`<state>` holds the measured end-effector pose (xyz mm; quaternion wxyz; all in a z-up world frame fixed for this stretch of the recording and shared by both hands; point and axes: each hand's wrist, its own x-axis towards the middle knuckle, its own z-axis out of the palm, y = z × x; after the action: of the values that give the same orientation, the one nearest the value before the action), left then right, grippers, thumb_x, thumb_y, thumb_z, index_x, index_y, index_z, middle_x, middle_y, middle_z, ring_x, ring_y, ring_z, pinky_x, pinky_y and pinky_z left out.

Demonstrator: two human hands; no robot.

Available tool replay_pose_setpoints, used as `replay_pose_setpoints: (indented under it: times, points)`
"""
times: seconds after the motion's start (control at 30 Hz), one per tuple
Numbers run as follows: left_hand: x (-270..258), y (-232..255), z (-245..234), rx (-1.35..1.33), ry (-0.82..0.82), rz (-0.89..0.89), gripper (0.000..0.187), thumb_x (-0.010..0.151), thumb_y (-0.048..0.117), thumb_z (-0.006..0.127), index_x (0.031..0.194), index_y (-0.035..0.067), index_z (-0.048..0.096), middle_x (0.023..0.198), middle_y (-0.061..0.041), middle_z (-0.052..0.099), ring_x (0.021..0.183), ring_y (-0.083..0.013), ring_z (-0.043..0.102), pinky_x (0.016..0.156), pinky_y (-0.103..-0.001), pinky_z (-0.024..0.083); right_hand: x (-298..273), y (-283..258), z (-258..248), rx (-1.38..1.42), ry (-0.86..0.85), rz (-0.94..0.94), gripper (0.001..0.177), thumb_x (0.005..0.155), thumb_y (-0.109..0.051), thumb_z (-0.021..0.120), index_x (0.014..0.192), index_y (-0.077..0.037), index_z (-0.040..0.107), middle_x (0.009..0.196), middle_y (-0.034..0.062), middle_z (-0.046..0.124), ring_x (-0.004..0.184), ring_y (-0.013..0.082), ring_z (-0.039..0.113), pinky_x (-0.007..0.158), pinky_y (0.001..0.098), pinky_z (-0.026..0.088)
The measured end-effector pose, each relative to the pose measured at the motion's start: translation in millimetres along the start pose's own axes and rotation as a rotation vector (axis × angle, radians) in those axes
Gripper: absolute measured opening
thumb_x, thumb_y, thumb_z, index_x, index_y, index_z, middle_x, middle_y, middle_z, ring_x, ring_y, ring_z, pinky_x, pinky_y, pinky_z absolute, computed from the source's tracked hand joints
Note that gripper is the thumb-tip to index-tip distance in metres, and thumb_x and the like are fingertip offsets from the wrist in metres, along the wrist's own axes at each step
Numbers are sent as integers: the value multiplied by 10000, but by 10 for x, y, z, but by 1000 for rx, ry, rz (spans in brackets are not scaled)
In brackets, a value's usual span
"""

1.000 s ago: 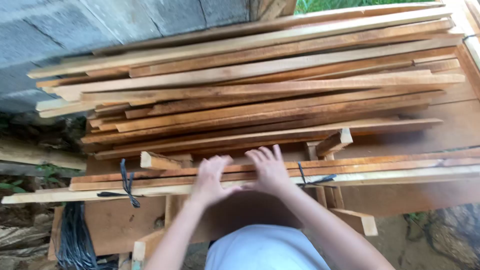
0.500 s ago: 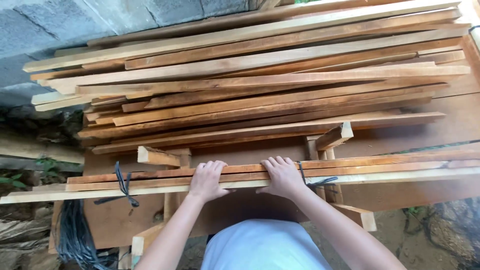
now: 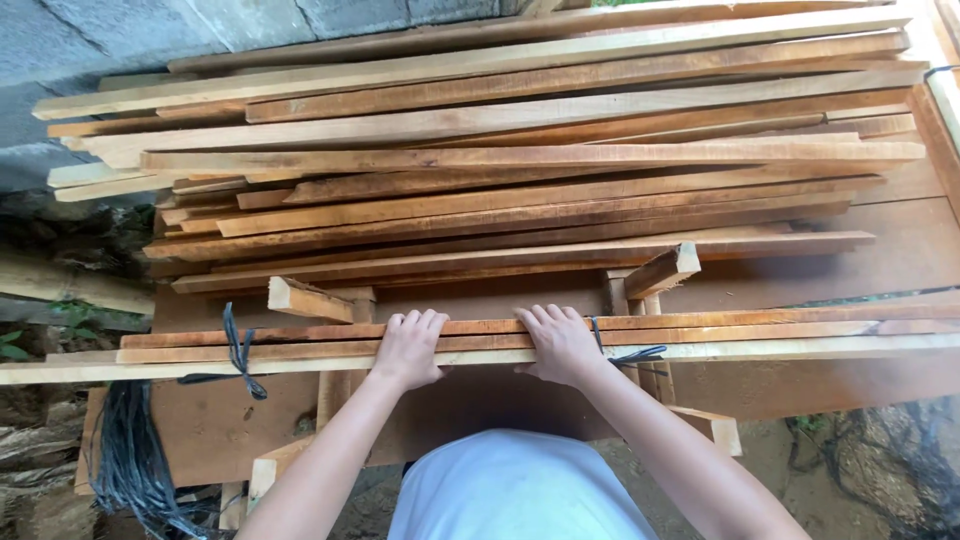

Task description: Organizing long wooden slats by placing them onto a wooden rack.

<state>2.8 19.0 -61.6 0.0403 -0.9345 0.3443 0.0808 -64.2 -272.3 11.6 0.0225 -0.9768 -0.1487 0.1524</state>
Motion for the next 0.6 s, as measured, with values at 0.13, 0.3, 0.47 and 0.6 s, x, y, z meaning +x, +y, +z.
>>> replay_pose_setpoints:
  times: [0.13,0.3,0.47,0.6]
  points:
    - [4,33,-257,-21,-23,-18,1027,552,755,795,1376,228,483,1199,38,554,1126,-196,580,955,-437,478,-268,41,-321,85,24,99,1240,612,-670,857,1603,-181,295,1584,35,434,1438,258,408,1182,548,254]
    - [21,75,-305,13,-83,-37,985,585,673,781,1407,217,488,1238,20,559,1152,-214,581,954,-450,470,-437,339,247,-17,-51,331,1260,578,-664,886,1588,-229,271,1636,-19,308,1526,277,259,1246,599,183]
    - [116,39,-301,9,-199,-56,998,615,658,798,1433,198,459,1262,-2,558,1167,-250,591,928,-482,490,-211,580,550,-122,39,231,1016,534,-731,835,1347,-248,462,1293,-45,550,1318,189,495,1076,413,398]
    - [142,59,-331,-15,-255,-61,827,629,456,839,1329,156,516,1210,-26,610,1136,-290,624,907,-504,517,-224,591,277,-95,-57,169,992,576,-674,849,1375,-224,471,1241,-22,583,1229,200,554,1053,409,445]
